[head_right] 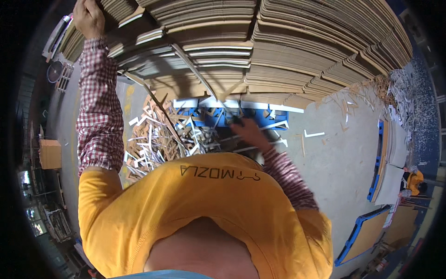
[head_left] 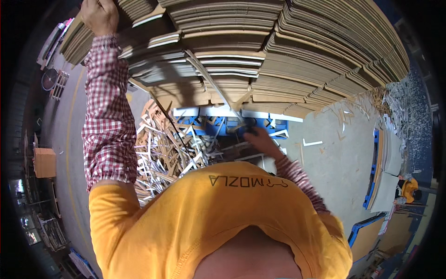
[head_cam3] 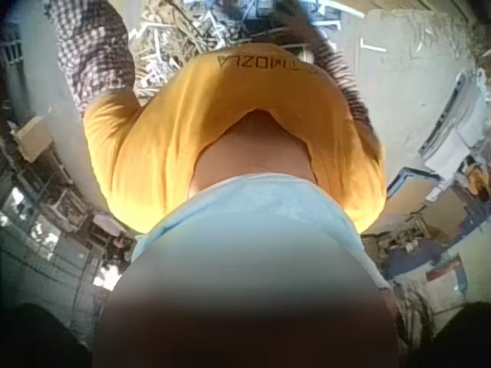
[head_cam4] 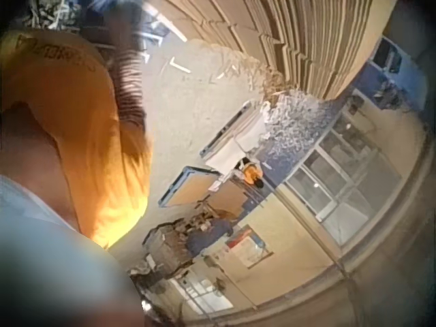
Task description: Separating and stripping structural scrap pieces from manufactured cardboard sheets using a manual utility tool.
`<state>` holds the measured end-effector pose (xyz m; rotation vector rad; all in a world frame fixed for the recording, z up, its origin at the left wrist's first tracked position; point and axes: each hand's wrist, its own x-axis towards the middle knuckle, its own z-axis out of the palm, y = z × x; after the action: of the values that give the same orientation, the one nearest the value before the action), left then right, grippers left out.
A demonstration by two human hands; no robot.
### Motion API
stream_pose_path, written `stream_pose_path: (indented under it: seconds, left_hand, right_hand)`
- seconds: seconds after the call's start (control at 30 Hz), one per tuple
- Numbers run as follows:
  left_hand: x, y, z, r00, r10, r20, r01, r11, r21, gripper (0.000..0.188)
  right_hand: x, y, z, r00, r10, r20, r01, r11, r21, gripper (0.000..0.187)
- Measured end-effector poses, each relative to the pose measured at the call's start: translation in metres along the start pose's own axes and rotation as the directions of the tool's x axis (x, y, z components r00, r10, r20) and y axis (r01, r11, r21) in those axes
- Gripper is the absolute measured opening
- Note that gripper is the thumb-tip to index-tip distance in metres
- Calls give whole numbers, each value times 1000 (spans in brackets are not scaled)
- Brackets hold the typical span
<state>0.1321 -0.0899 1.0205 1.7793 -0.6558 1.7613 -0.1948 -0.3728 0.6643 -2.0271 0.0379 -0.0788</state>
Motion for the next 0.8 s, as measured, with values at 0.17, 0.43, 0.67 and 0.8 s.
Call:
stream_pose_path:
  seconds: [0.17, 0.43, 0.67, 0.8]
  left_hand:
    - [-152, 102, -38, 664, 376, 647, -161, 916, -367, 55]
    - [-210, 85, -9, 282, 337, 898, -214, 935, -284, 18]
    - [-258, 133, -129, 327, -194, 925, 247, 962, 115, 35]
    - [-240, 139, -237, -160, -365, 917, 666, 645, 374, 30]
  right_hand:
    - [-6, -50, -60, 919, 292, 265, -341, 926, 163, 27]
    - [14, -98, -113, 872, 240, 426, -310, 945, 101, 26]
    - [55, -33, -128, 946, 323, 25, -324, 943, 78, 30]
    - [94, -38, -112, 932, 361, -45, -344, 914, 214, 29]
